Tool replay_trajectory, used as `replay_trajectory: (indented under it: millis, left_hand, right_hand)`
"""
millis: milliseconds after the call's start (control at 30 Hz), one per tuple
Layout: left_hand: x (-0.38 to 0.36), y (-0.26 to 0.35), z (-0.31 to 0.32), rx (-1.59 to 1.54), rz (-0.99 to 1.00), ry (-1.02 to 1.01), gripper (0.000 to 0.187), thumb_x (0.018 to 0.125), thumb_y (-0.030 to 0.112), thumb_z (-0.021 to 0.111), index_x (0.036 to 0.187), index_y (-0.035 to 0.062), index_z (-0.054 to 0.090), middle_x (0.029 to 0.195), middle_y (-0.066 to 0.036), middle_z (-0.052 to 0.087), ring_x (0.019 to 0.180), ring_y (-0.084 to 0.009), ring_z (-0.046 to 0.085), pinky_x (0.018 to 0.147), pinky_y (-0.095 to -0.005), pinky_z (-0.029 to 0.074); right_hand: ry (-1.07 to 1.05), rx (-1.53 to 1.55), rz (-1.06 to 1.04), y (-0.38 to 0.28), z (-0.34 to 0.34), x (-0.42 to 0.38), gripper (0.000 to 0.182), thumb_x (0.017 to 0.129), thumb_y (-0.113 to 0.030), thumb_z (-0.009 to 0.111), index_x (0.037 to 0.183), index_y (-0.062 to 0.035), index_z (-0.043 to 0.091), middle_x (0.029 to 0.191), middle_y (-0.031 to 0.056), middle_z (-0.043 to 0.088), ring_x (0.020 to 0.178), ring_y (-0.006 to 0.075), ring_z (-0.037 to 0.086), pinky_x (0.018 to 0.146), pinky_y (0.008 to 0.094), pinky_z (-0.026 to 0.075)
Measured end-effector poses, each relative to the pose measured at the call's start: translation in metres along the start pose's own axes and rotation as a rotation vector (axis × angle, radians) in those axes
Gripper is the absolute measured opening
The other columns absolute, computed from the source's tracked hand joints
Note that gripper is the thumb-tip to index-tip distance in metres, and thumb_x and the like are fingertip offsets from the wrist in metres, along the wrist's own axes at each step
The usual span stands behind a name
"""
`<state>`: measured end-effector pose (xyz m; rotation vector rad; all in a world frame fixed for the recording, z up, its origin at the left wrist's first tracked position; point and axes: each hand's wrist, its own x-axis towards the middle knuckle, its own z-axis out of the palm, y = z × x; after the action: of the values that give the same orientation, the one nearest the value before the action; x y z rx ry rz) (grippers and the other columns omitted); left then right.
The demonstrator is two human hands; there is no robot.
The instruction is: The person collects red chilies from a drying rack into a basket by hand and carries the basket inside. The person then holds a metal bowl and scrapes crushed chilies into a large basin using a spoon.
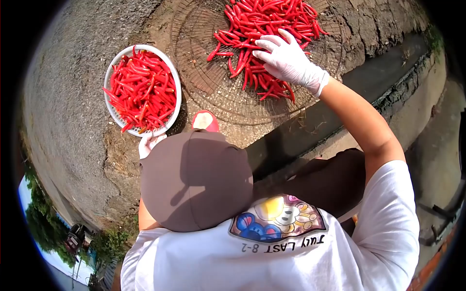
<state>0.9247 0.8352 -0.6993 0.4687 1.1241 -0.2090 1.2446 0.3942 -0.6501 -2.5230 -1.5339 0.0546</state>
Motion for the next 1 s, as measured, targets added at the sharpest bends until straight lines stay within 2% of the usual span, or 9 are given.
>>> replay_trajectory:
  millis: [100, 300, 400, 500, 600, 733, 833, 900, 1000]
  left_hand:
    - [-0.005, 0.001, 0.013, 0.012, -0.017, 0.068, 0.039, 0.083, 0.016, 0.053, 0.116, -0.0046, 0.052, 0.104, -0.019, 0.064, 0.085, -0.0301, 0.065, 0.078, -0.0391, 0.054]
    - [0.004, 0.002, 0.016, 0.044, 0.017, 0.081, 0.03, 0.082, 0.015, 0.054, 0.105, -0.0032, 0.057, 0.095, -0.015, 0.066, 0.079, -0.0268, 0.065, 0.073, -0.0355, 0.055]
    - [-0.019, 0.001, 0.048, 0.086, -0.032, 0.039, 0.027, 0.081, 0.016, 0.057, 0.101, -0.0015, 0.059, 0.091, -0.013, 0.066, 0.077, -0.0238, 0.064, 0.072, -0.0343, 0.055]
    - [-0.016, -0.001, 0.055, 0.116, 0.034, 0.15, 0.028, 0.081, 0.018, 0.056, 0.101, -0.0009, 0.059, 0.089, -0.013, 0.066, 0.077, -0.0234, 0.064, 0.072, -0.034, 0.054]
    - [-0.015, -0.006, 0.065, 0.05, 0.131, 0.225, 0.028, 0.082, 0.02, 0.055, 0.1, -0.0012, 0.059, 0.087, -0.012, 0.065, 0.075, -0.0227, 0.062, 0.071, -0.0342, 0.053]
    - [-0.019, -0.003, 0.052, 0.132, 0.035, 0.096, 0.026, 0.083, 0.019, 0.053, 0.098, -0.0014, 0.058, 0.086, -0.013, 0.064, 0.074, -0.0225, 0.061, 0.067, -0.0333, 0.052]
    - [-0.02, -0.004, 0.065, 0.123, 0.013, 0.089, 0.024, 0.082, 0.019, 0.052, 0.094, -0.0017, 0.058, 0.082, -0.014, 0.063, 0.071, -0.022, 0.06, 0.063, -0.0315, 0.051]
    - [-0.013, -0.001, 0.056, 0.114, 0.009, 0.113, 0.024, 0.082, 0.019, 0.052, 0.093, -0.0018, 0.058, 0.079, -0.014, 0.063, 0.069, -0.0216, 0.059, 0.061, -0.0305, 0.051]
    - [-0.005, 0.004, 0.042, 0.13, -0.002, 0.096, 0.024, 0.083, 0.019, 0.051, 0.091, -0.002, 0.058, 0.077, -0.014, 0.061, 0.067, -0.0212, 0.057, 0.059, -0.0297, 0.05]
  right_hand:
    - [-0.085, 0.191, -0.115, -0.027, 0.0, -0.03, 0.041, 0.075, -0.017, 0.064, 0.116, -0.0148, 0.059, 0.131, 0.0093, 0.052, 0.129, 0.0252, 0.043, 0.108, 0.0544, 0.029]
    - [-0.225, 0.159, -0.299, -0.013, 0.05, -0.058, 0.051, 0.077, -0.03, 0.065, 0.123, -0.0159, 0.052, 0.144, 0.0105, 0.039, 0.136, 0.0251, 0.035, 0.109, 0.0594, 0.024]
    - [-0.2, 0.071, -0.341, 0.005, 0.049, -0.051, 0.033, 0.084, -0.024, 0.058, 0.116, -0.0167, 0.052, 0.145, 0.0097, 0.039, 0.136, 0.0259, 0.035, 0.109, 0.0583, 0.025]
    - [-0.194, 0.028, -0.334, 0.03, 0.048, -0.041, 0.023, 0.084, -0.021, 0.053, 0.107, -0.0183, 0.052, 0.144, 0.0086, 0.042, 0.135, 0.0252, 0.038, 0.11, 0.0571, 0.024]
    - [-0.102, -0.081, -0.23, 0.05, 0.036, -0.022, 0.015, 0.084, -0.02, 0.054, 0.098, -0.0174, 0.054, 0.142, 0.0047, 0.045, 0.134, 0.0214, 0.039, 0.112, 0.0533, 0.023]
    - [0.047, -0.109, -0.091, 0.072, 0.011, -0.014, 0.014, 0.081, -0.022, 0.06, 0.093, -0.0141, 0.061, 0.136, 0.007, 0.049, 0.132, 0.0235, 0.04, 0.106, 0.0496, 0.031]
    - [-0.192, 0.049, 0.183, 0.051, -0.005, -0.034, 0.018, 0.081, -0.026, 0.062, 0.096, -0.0145, 0.062, 0.119, 0.0083, 0.06, 0.114, 0.0253, 0.056, 0.093, 0.0437, 0.044]
    - [-0.496, 0.152, 0.465, 0.027, -0.01, -0.05, 0.023, 0.083, -0.034, 0.063, 0.094, -0.0137, 0.064, 0.096, 0.0087, 0.067, 0.087, 0.0276, 0.066, 0.075, 0.0411, 0.05]
    - [-0.675, 0.332, 0.651, 0.006, 0.003, -0.076, 0.035, 0.082, -0.046, 0.064, 0.086, -0.011, 0.066, 0.08, 0.0113, 0.067, 0.076, 0.0306, 0.066, 0.069, 0.0423, 0.051]
